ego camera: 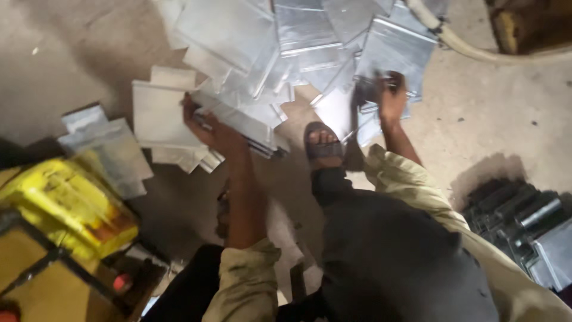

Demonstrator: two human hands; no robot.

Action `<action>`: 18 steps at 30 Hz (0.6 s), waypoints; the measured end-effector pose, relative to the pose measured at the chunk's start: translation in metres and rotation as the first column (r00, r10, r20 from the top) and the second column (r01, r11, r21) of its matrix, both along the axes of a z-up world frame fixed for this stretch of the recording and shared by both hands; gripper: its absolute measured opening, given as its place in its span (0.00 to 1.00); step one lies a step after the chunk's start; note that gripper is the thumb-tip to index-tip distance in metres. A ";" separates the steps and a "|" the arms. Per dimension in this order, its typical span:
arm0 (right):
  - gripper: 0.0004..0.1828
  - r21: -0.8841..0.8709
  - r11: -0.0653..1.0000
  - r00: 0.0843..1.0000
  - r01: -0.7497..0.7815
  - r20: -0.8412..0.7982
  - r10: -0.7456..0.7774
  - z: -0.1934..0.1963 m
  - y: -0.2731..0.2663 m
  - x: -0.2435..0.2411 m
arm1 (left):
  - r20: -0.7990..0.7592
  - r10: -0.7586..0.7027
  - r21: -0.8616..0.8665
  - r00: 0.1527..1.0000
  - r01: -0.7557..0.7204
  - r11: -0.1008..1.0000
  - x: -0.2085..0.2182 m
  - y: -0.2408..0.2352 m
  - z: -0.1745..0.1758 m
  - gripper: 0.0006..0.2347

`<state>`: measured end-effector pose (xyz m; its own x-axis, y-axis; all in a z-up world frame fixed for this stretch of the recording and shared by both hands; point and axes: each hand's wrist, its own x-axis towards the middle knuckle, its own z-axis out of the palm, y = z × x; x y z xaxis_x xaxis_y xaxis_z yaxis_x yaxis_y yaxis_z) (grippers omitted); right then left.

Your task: The person gathers various metal sheets from the floor, stacks them into a neat pile by hand, and then carries the stack across the floor to place it near a metal base.

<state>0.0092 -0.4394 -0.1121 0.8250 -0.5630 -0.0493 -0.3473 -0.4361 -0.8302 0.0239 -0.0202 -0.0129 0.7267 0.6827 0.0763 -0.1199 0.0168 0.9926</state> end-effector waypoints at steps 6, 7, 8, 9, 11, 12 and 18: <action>0.43 -0.250 0.947 0.945 0.204 -0.204 -0.257 -0.014 -0.124 -0.016 | 0.030 -0.033 -0.003 0.999 0.033 0.999 -0.004 0.001 0.019 0.18; 0.43 -0.327 0.927 0.938 0.180 -0.226 -0.262 -0.014 -0.128 -0.008 | 0.034 -0.035 -0.015 0.999 0.035 0.999 -0.004 0.001 0.020 0.17; 0.42 -0.333 0.925 0.923 0.182 -0.267 -0.277 -0.014 -0.129 0.000 | 0.038 -0.035 -0.024 0.999 0.036 0.999 -0.003 0.002 0.021 0.17; 0.42 -0.339 0.923 0.906 0.182 -0.307 -0.291 -0.014 -0.131 0.011 | 0.046 -0.038 -0.023 0.998 0.039 0.999 -0.003 0.003 0.021 0.17; 0.40 -0.343 0.915 0.878 0.214 -0.344 -0.334 -0.016 -0.128 0.031 | 0.065 -0.044 -0.019 0.997 0.045 0.999 -0.001 0.001 0.021 0.16; 0.38 -0.343 0.907 0.865 0.244 -0.346 -0.364 -0.019 -0.126 0.038 | 0.063 -0.041 0.001 0.997 0.041 0.999 -0.001 0.001 0.019 0.17; 0.33 0.129 0.940 0.925 0.314 -0.266 -0.272 -0.026 -0.126 0.048 | 0.044 -0.015 0.005 0.999 0.014 1.000 0.000 0.001 0.003 0.18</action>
